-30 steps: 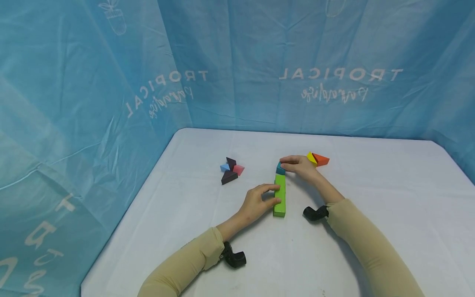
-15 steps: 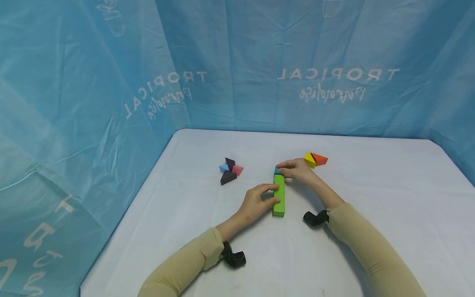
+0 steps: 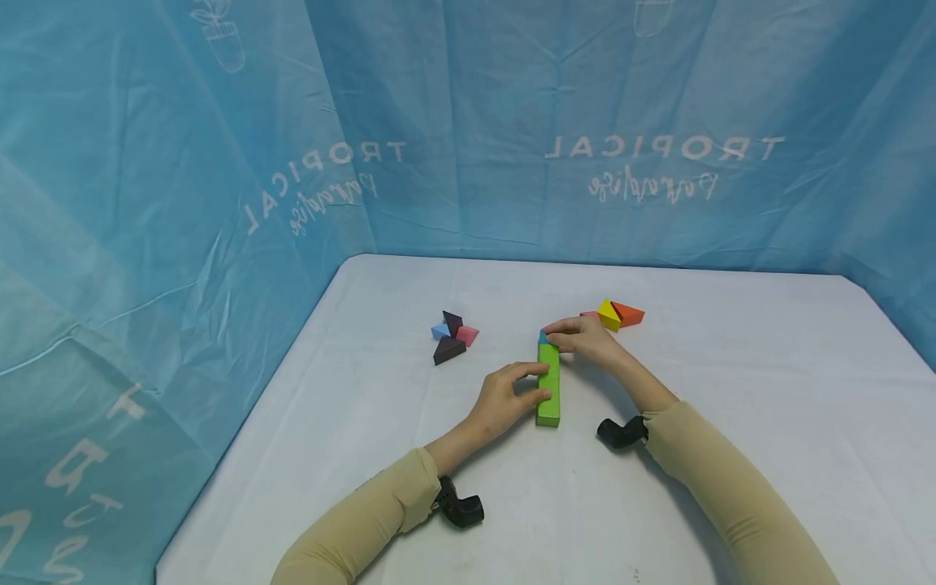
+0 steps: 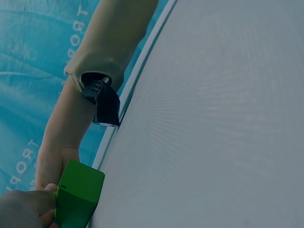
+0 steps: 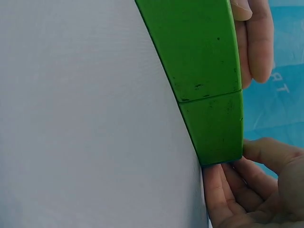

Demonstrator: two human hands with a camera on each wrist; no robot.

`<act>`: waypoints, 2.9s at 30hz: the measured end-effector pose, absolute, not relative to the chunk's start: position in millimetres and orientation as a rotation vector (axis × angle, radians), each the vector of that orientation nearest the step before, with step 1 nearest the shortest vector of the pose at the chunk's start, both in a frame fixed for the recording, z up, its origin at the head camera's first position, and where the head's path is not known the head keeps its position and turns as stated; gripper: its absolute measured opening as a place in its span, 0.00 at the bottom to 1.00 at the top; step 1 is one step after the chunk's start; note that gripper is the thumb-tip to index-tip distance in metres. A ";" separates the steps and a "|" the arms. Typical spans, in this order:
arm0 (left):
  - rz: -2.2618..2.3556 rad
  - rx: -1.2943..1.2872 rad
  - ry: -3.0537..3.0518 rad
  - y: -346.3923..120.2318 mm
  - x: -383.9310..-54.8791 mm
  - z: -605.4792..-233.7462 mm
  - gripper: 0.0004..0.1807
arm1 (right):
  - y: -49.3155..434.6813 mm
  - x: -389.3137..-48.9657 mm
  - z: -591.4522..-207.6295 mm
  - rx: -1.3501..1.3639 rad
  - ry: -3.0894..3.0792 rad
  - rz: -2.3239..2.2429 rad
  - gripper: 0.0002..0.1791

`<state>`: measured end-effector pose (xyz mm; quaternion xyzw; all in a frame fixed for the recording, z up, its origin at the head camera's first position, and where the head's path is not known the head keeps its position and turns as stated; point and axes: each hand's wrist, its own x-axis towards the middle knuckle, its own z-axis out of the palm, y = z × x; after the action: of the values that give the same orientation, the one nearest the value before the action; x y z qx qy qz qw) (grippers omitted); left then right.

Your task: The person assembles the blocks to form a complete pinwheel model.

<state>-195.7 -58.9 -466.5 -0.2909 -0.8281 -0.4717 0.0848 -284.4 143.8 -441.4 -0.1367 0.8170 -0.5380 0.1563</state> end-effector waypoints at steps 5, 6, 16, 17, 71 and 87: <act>-1.409 -0.873 -2.451 -58.4 -195.6 -467.2 0.22 | 150.7 -284.2 -434.2 -0.450 2.333 -1.664 0.22; -1.409 -0.873 -2.449 -58.3 -195.5 -467.2 0.22 | 153.9 -284.7 -431.0 -0.468 2.332 -1.706 0.23; -1.413 -0.863 -2.453 -58.9 -195.0 -465.8 0.22 | 215.7 -301.6 -411.0 -0.334 2.447 -1.931 0.24; -1.419 -0.861 -2.455 -58.9 -194.9 -465.8 0.22 | 222.7 -303.5 -412.9 -0.319 2.451 -1.938 0.24; -1.449 -0.844 -2.474 -57.2 -194.9 -463.8 0.22 | 258.6 -319.0 -458.2 -0.269 2.591 -1.574 0.27; -1.446 -0.849 -2.497 -57.8 -192.6 -464.5 0.22 | 263.1 -313.0 -427.8 -0.256 2.531 -1.600 0.30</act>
<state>-192.6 -57.8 -464.5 -0.2818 -0.8282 -0.4798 0.0669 -313.0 263.1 -427.8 -0.0849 0.8402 -0.5312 0.0680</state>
